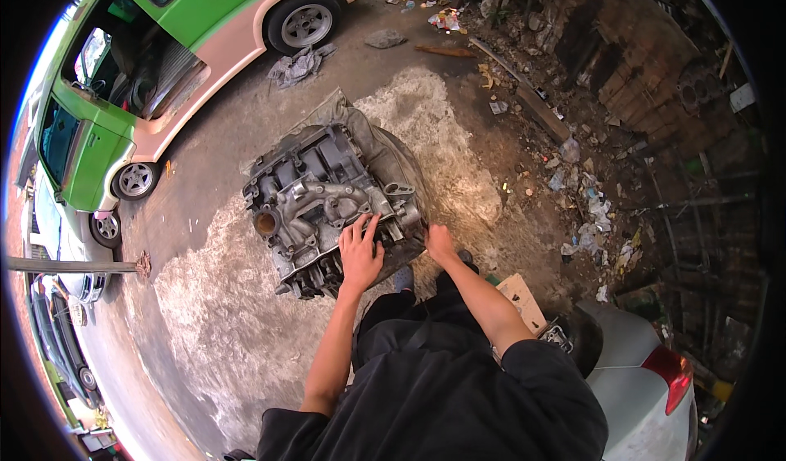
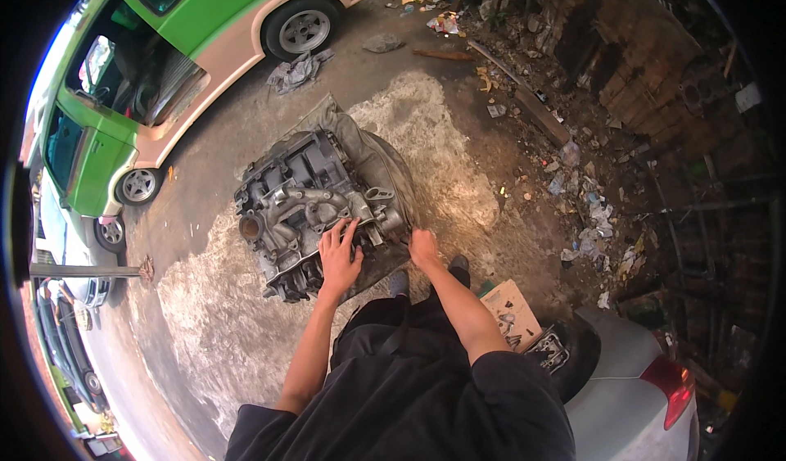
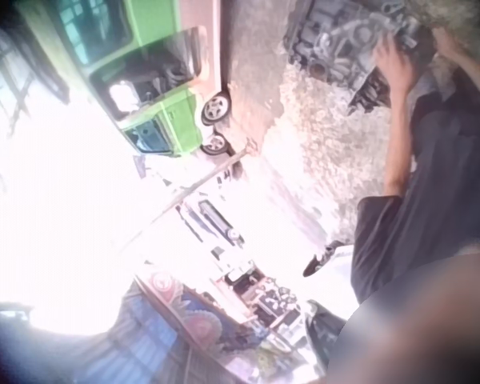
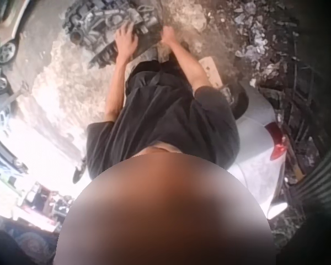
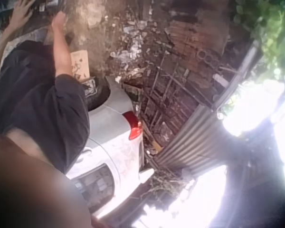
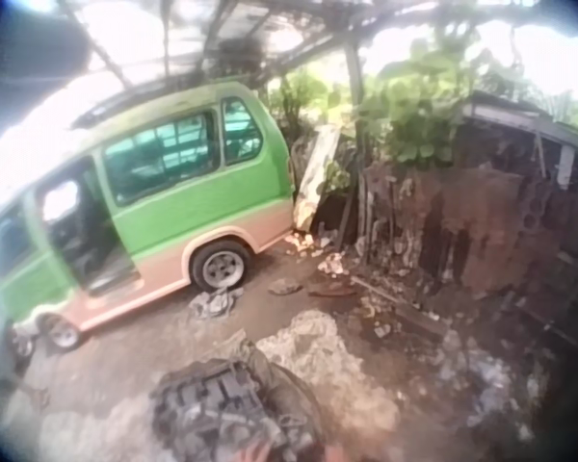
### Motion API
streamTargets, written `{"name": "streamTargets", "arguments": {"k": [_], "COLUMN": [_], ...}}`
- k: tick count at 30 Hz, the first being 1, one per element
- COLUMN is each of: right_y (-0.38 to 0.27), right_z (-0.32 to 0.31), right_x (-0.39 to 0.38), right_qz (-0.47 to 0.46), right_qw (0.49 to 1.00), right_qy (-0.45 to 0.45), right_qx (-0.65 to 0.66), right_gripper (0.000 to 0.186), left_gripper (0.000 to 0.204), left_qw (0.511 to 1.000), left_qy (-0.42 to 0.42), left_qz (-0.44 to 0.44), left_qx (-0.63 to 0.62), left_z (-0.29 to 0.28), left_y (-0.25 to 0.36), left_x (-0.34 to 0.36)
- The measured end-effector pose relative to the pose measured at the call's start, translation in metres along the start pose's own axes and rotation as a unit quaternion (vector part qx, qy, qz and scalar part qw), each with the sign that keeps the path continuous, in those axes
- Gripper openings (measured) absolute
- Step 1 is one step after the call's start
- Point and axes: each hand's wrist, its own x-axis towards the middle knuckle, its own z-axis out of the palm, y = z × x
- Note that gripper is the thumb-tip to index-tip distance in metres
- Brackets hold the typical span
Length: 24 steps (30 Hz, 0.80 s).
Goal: The person stands over a car engine block resting on a cloth and repeatedly touches and rubs its surfaces with both hands. The person shifts grip and repositions hands across different areas of the engine throughout the clip.
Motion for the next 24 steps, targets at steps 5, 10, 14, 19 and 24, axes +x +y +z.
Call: {"name": "streamTargets", "arguments": {"k": [5,10,14,19,24], "right_y": [0.003,-0.021,-0.036,-0.039,-0.035], "right_z": [-0.008,-0.019,-0.025,-0.032,-0.029], "right_x": [-0.021,-0.033,-0.035,-0.036,-0.033], "right_qz": [-0.037,-0.043,-0.036,-0.003,0.0], "right_qw": [0.994,0.989,0.986,0.984,0.984], "right_qy": [0.003,0.019,0.034,-0.012,-0.03], "right_qx": [0.105,0.138,0.158,0.18,0.177], "right_gripper": [0.025,0.03,0.037,0.043,0.045], "left_gripper": [0.069,0.068,0.068,0.066,0.066], "left_qw": [1.0,1.0,1.0,1.0,1.0], "left_qy": [0.001,0.001,-0.001,0.008,0.014], "left_qz": [0.002,-0.001,-0.002,-0.001,0.0], "left_qx": [-0.002,0.004,0.002,-0.003,-0.002], "left_z": [0.002,0.003,0.003,0.004,0.004], "left_y": [-0.001,-0.002,-0.002,-0.002,-0.001], "left_x": [-0.001,-0.001,-0.001,-0.001,-0.001]}}
